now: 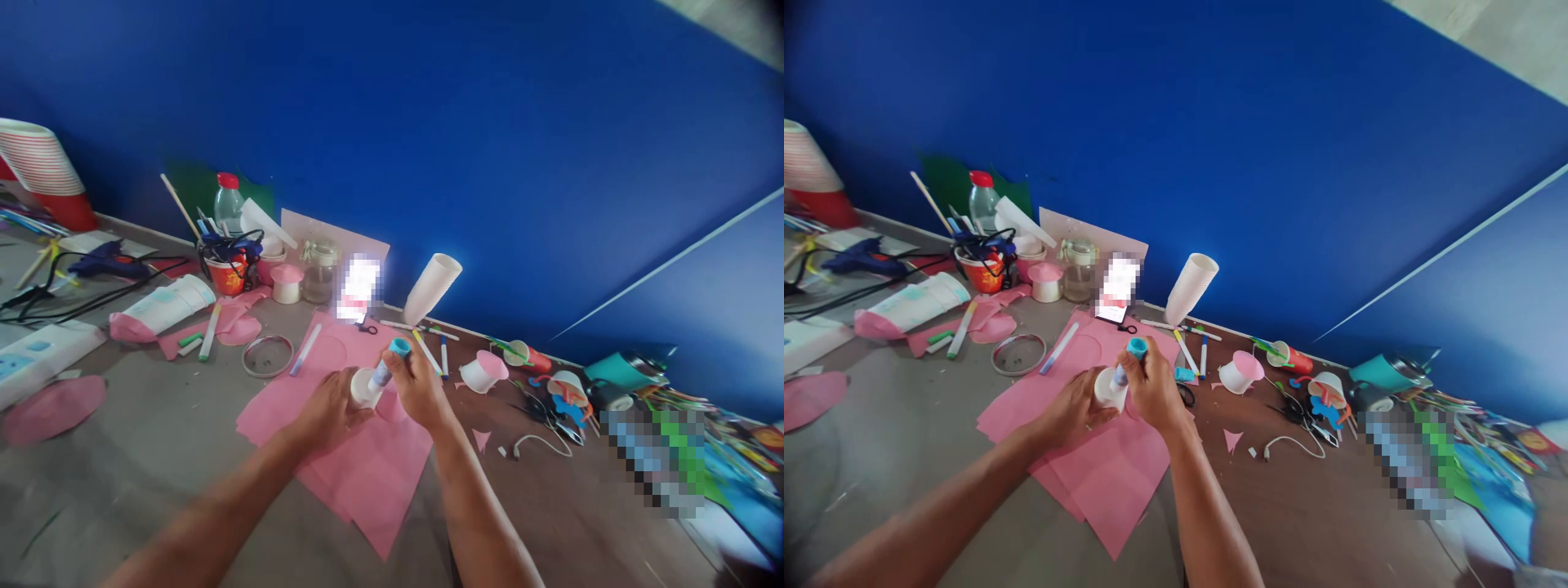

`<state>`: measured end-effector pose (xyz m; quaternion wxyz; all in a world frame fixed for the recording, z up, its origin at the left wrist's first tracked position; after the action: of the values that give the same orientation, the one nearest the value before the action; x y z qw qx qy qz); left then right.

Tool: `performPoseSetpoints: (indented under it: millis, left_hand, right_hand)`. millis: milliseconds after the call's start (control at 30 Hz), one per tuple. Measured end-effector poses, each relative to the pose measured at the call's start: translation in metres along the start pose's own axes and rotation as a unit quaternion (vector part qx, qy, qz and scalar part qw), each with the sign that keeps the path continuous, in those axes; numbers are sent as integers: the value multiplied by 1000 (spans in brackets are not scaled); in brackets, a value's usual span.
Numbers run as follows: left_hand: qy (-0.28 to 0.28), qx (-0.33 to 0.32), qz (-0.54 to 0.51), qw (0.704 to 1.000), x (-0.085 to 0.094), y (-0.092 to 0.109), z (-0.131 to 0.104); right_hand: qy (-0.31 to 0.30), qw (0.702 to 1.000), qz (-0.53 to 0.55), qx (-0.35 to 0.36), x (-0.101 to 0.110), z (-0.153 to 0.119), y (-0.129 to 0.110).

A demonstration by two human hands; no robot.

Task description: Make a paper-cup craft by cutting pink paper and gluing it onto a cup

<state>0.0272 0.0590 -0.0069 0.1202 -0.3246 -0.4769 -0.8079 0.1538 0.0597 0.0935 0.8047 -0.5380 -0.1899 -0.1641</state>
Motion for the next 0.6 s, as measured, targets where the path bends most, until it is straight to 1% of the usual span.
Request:
performPoseSetpoints:
  millis: [100, 200, 367, 500, 600]
  left_hand:
    - [-3, -7, -3, 1000, 0, 2, 1]
    - [-2, -13, 7, 1000, -2, 1, 1]
    - [-2, -16, 31, 999, -4, 0, 0]
    - [7, -14, 24, 1000, -3, -1, -1]
    - [9, -15, 10, 1000, -3, -2, 0]
  right_hand:
    - [-57, 998, -16, 3, -9, -1, -1]
    - [-73, 996, -45, 3, -6, 0, -1]
    - [-40, 994, -100, 2, 4, 0, 0]
    - [-16, 989, -144, 22, 8, -1, -4]
    - [21, 992, -125, 22, 13, -3, -5]
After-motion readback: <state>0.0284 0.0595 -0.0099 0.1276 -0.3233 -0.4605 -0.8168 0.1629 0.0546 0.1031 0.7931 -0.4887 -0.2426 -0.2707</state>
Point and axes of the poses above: each hand's wrist, its own z-axis towards the middle knuckle, its own x-axis out of the back of the hand, y = z × x, the point moved 7 cm from there along z, towards the middle knuckle, and after that the axes turned 2 degrees about x, right-handed, at the moved point
